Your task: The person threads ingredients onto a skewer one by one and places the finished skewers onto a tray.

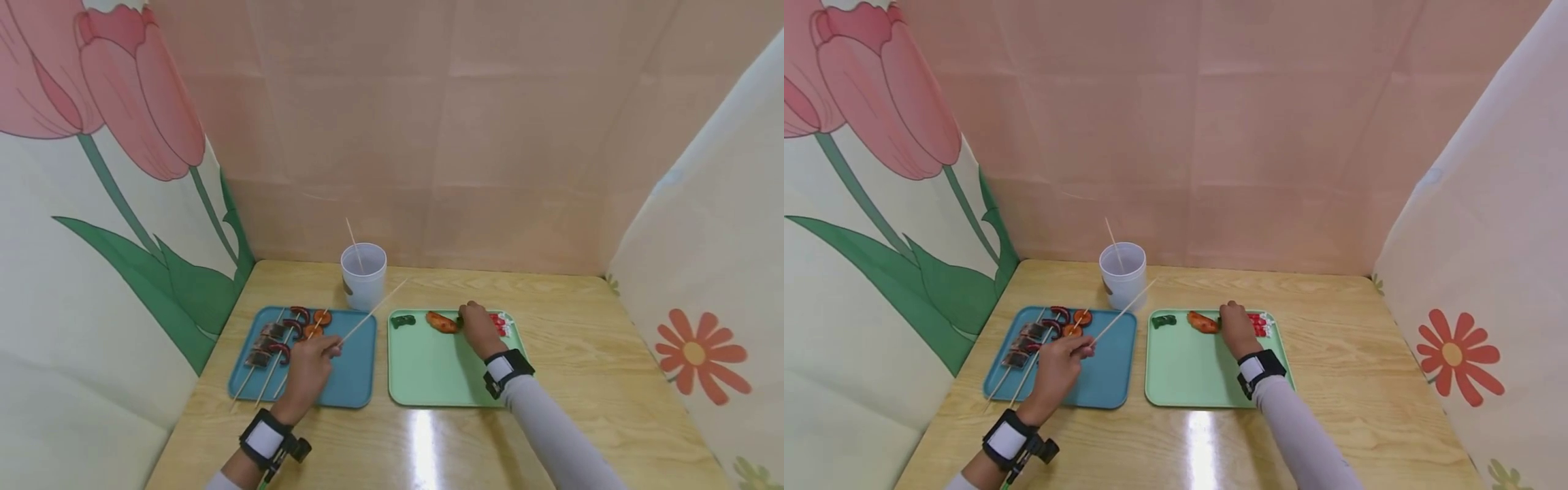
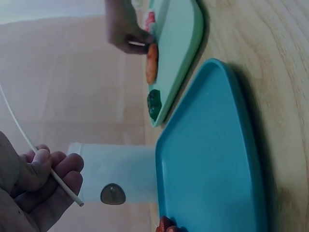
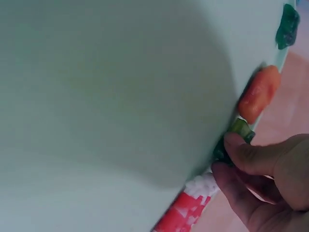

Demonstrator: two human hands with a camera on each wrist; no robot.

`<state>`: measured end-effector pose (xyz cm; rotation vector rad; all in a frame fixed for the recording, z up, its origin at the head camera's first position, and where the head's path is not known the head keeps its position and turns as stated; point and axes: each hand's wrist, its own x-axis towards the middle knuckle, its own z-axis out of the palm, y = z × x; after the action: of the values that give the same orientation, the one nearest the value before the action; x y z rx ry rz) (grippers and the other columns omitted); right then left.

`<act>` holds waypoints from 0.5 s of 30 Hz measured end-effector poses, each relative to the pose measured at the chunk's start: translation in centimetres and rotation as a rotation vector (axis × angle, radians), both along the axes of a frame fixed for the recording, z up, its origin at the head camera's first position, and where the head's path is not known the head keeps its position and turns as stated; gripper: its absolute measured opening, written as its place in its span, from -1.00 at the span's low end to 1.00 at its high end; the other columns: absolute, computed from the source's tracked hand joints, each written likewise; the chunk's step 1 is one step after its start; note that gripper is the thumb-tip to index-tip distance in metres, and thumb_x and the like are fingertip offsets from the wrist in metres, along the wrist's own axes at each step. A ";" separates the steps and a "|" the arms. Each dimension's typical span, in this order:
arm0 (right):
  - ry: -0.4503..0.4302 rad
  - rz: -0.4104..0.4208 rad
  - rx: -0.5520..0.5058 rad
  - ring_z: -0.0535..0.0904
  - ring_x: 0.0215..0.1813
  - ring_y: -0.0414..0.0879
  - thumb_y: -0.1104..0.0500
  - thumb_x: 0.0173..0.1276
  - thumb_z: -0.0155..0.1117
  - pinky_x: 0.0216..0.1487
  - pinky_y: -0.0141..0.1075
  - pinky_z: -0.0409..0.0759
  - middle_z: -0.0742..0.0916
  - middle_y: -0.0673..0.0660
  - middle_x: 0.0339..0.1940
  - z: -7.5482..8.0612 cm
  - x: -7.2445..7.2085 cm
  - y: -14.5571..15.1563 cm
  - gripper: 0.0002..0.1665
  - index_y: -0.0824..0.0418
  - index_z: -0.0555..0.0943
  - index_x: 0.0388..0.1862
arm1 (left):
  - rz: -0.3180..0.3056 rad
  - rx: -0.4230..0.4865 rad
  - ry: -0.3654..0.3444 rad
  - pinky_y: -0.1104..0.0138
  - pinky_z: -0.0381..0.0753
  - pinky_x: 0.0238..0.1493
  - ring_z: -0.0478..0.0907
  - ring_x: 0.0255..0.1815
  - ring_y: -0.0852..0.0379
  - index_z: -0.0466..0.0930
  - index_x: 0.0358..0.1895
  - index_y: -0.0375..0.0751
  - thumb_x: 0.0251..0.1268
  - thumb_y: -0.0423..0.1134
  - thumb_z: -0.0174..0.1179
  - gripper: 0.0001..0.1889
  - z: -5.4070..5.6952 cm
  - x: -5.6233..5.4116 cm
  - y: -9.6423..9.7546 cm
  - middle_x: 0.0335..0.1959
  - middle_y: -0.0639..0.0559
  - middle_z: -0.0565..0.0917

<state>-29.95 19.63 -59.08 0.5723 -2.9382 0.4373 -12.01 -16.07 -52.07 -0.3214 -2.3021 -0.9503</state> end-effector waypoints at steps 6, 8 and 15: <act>0.043 0.012 -0.104 0.64 -0.25 0.25 0.48 0.25 0.34 -0.19 0.05 0.66 0.67 0.36 -0.35 1.5 -0.5 0.5 -0.92 0.47 0.63 -0.28 | 0.022 -0.020 0.033 0.33 0.72 -0.43 0.77 -0.44 0.13 0.83 -0.24 -0.30 0.02 -0.64 0.40 -0.75 0.5 -0.4 0.0 -0.45 -0.05 0.80; 0.012 0.009 -0.183 0.65 -0.21 0.25 0.40 0.28 0.40 -0.16 0.06 0.67 0.68 0.38 -0.29 2.5 -0.6 0.2 -0.85 0.46 0.63 -0.22 | 0.032 -0.017 0.041 0.30 0.72 -0.43 0.77 -0.44 0.12 0.83 -0.25 -0.30 0.02 -0.62 0.42 -0.77 0.7 -0.5 -0.1 -0.45 -0.05 0.80; -0.199 0.043 -0.540 0.72 0.06 0.11 0.06 0.43 0.37 0.07 -0.03 0.69 0.75 0.21 0.01 8.7 0.6 -2.1 -0.64 0.22 0.64 0.09 | 0.050 -0.059 0.044 0.25 0.72 -0.41 0.76 -0.41 0.09 0.82 -0.26 -0.30 0.01 -0.60 0.43 -0.78 1.3 -1.0 -0.2 -0.43 -0.04 0.80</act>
<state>-29.38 17.51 -50.43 0.5372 -2.7915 1.3011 -13.03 -16.29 -50.78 -0.3052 -2.2908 -0.8443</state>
